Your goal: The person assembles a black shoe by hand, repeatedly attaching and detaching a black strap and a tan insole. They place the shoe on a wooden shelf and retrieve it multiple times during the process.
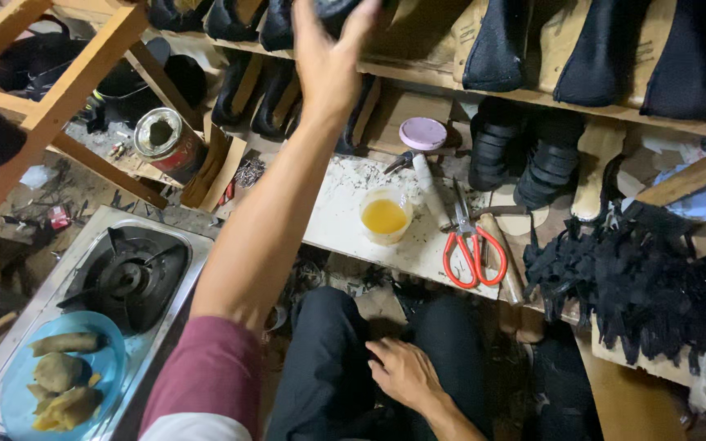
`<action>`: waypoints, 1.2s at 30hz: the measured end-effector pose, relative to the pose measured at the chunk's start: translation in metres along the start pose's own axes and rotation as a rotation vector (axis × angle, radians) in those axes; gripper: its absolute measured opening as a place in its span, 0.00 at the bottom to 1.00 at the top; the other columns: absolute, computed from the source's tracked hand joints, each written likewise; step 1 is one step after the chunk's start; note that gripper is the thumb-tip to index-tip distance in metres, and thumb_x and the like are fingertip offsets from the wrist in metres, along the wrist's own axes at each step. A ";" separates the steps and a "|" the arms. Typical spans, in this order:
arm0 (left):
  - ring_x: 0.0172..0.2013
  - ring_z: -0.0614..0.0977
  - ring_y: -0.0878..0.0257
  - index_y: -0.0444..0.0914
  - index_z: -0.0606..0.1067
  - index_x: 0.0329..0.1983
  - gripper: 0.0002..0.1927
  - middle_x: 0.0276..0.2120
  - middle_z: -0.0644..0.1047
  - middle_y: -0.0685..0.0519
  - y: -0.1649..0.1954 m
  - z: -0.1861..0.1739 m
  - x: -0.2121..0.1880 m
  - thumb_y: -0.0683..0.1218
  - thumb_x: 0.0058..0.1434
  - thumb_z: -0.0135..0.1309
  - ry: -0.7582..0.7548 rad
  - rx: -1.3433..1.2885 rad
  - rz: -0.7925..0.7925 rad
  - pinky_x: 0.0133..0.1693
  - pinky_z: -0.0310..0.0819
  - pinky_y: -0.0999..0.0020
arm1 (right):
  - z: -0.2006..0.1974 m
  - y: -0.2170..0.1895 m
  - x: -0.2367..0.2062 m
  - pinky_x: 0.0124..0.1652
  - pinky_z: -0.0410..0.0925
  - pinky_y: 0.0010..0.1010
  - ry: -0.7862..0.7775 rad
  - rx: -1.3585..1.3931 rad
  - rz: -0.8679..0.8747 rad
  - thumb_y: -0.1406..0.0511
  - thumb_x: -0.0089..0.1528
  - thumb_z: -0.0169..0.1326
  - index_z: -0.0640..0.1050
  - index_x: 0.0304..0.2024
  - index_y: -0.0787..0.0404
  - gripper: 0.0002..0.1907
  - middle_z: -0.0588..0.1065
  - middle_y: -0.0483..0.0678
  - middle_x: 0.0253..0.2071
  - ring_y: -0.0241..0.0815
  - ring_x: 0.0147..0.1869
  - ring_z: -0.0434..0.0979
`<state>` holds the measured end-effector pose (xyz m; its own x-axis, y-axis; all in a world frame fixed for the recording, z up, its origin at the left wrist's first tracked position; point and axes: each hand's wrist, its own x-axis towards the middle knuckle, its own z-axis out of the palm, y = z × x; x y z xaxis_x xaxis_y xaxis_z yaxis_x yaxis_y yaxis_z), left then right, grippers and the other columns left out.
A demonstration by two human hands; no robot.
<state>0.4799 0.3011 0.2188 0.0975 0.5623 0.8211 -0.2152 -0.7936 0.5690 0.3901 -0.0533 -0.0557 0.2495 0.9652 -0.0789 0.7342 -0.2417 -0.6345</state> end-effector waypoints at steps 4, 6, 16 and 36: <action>0.58 0.73 0.55 0.42 0.61 0.65 0.34 0.58 0.68 0.49 0.038 -0.081 -0.081 0.51 0.59 0.62 0.065 -0.887 -0.709 0.55 0.77 0.47 | 0.003 0.008 -0.003 0.47 0.74 0.36 0.245 0.336 0.044 0.64 0.59 0.59 0.79 0.53 0.60 0.19 0.81 0.51 0.45 0.46 0.47 0.83; 0.63 0.73 0.52 0.38 0.63 0.68 0.31 0.62 0.71 0.45 0.067 -0.124 -0.141 0.52 0.66 0.60 0.013 -1.015 -0.759 0.66 0.68 0.52 | -0.007 0.008 -0.003 0.48 0.75 0.34 0.323 0.611 0.164 0.66 0.60 0.59 0.77 0.56 0.61 0.21 0.82 0.50 0.47 0.43 0.48 0.84; 0.60 0.76 0.45 0.32 0.64 0.71 0.40 0.63 0.72 0.38 0.180 -0.193 -0.390 0.62 0.66 0.54 -0.089 -1.541 -1.897 0.57 0.75 0.46 | -0.090 -0.037 -0.018 0.62 0.66 0.46 0.602 1.418 -0.120 0.58 0.57 0.66 0.42 0.81 0.55 0.60 0.61 0.58 0.67 0.53 0.66 0.68; 0.69 0.69 0.53 0.31 0.51 0.76 0.56 0.67 0.69 0.39 0.220 -0.137 -0.402 0.56 0.50 0.66 -1.130 -0.319 -1.312 0.67 0.57 0.63 | -0.206 0.070 -0.123 0.54 0.67 0.41 0.931 -0.502 0.171 0.70 0.71 0.62 0.77 0.62 0.64 0.17 0.80 0.50 0.49 0.48 0.52 0.78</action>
<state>0.2607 -0.0678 0.0073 0.8815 0.2035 -0.4260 0.3994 0.1598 0.9027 0.5411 -0.2093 0.0677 0.6013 0.5094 0.6156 0.7666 -0.5850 -0.2647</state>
